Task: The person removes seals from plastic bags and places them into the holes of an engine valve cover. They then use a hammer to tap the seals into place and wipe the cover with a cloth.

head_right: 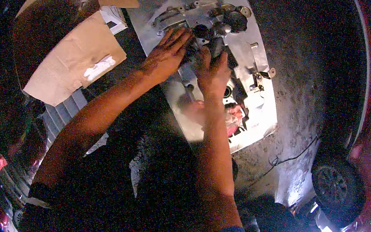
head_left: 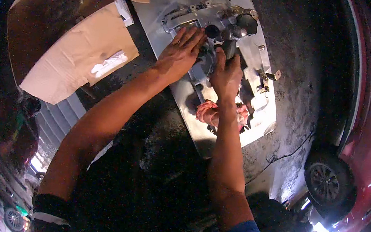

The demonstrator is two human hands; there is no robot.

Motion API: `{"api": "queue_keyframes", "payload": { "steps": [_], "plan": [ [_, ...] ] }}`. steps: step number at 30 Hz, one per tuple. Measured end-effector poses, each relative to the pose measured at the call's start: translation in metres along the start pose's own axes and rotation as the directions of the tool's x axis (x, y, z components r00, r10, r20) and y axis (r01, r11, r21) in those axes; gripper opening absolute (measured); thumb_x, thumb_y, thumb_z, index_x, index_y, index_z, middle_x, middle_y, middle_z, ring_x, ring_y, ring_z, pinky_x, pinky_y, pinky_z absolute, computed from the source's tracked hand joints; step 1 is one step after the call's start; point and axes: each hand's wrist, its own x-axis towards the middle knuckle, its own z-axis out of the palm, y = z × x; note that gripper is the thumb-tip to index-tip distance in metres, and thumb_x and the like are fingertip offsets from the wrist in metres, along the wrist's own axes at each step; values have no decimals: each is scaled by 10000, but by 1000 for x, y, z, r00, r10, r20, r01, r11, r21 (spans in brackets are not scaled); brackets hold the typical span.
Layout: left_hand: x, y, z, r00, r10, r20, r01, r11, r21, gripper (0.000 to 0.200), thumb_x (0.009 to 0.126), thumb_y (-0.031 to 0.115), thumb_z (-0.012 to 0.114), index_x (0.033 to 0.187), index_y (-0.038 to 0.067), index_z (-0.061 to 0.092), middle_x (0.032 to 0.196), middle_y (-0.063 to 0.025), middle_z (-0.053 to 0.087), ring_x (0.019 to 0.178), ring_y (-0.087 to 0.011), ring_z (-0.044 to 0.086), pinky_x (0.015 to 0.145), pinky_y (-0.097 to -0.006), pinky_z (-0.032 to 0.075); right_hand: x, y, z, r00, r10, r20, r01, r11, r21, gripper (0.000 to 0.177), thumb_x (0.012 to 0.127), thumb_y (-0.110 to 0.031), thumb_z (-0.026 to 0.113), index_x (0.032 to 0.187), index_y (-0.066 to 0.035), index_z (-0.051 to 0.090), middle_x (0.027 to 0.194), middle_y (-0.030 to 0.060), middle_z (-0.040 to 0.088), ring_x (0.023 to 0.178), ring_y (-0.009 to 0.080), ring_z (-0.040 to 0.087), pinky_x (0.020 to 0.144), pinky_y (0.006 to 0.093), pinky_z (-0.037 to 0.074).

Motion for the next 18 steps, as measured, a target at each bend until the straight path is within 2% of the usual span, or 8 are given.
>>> {"api": "queue_keyframes", "payload": {
  "steps": [3,4,7,10,11,14,16,18],
  "plan": [
    [6,2,-5,999,-8,-33,7,1000,-28,613,907,127,595,1481,-58,485,1570,-195,452,1528,-335,327,1287,-504,189,1,-17,-16,999,40,30,-42,997,59,488,987,-467,655,990,21,646,761,194,693,630,262,669,604,411,499],
    [5,3,-3,998,-19,-53,16,998,-60,615,908,140,598,1481,-56,488,1566,-196,460,1532,-332,323,1289,-503,184,-1,-26,-19,1000,20,21,-21,997,72,448,997,-434,660,984,1,553,771,258,684,700,472,680,648,525,494],
    [7,4,0,992,-12,-129,-1,995,-103,619,912,169,606,1467,-79,490,1548,-213,479,1537,-333,316,1294,-509,163,-2,-29,-15,999,-20,-29,24,989,144,444,1000,-431,656,993,-4,536,794,272,692,734,483,689,663,535,504],
    [14,2,-10,999,44,26,-47,993,110,591,913,173,608,1424,-110,520,1536,-229,487,1522,-340,345,1294,-513,165,12,-13,-1,1000,8,28,-8,1000,-28,489,992,-453,653,1049,31,614,864,269,728,821,457,721,721,481,532],
    [16,1,-13,999,49,6,-49,995,91,575,910,166,607,1407,-115,534,1525,-232,496,1514,-341,357,1293,-514,171,17,-10,-1,999,-10,43,13,998,-66,490,994,-453,650,1054,31,614,858,260,731,800,431,729,713,472,534],
    [15,1,-8,997,45,-68,-46,999,-18,532,896,141,599,1358,-121,576,1495,-235,524,1490,-339,395,1288,-514,190,23,-9,-7,995,-81,61,80,997,17,453,997,-425,654,1026,20,571,849,294,711,812,502,701,700,526,534],
    [14,-1,-6,989,19,-148,-38,991,-130,506,881,116,590,1331,-115,602,1477,-231,541,1471,-333,422,1285,-513,206,14,-27,-13,999,-30,25,28,996,90,442,1001,-423,651,1003,13,572,843,298,705,807,505,698,690,526,531],
    [12,-2,-7,994,63,-93,-66,998,-24,520,864,116,600,1330,-114,601,1469,-231,547,1460,-332,435,1286,-514,202,9,-21,-4,996,-66,-64,71,994,83,429,1006,-414,650,954,3,566,815,305,690,796,514,690,678,538,521]
  ]
}}
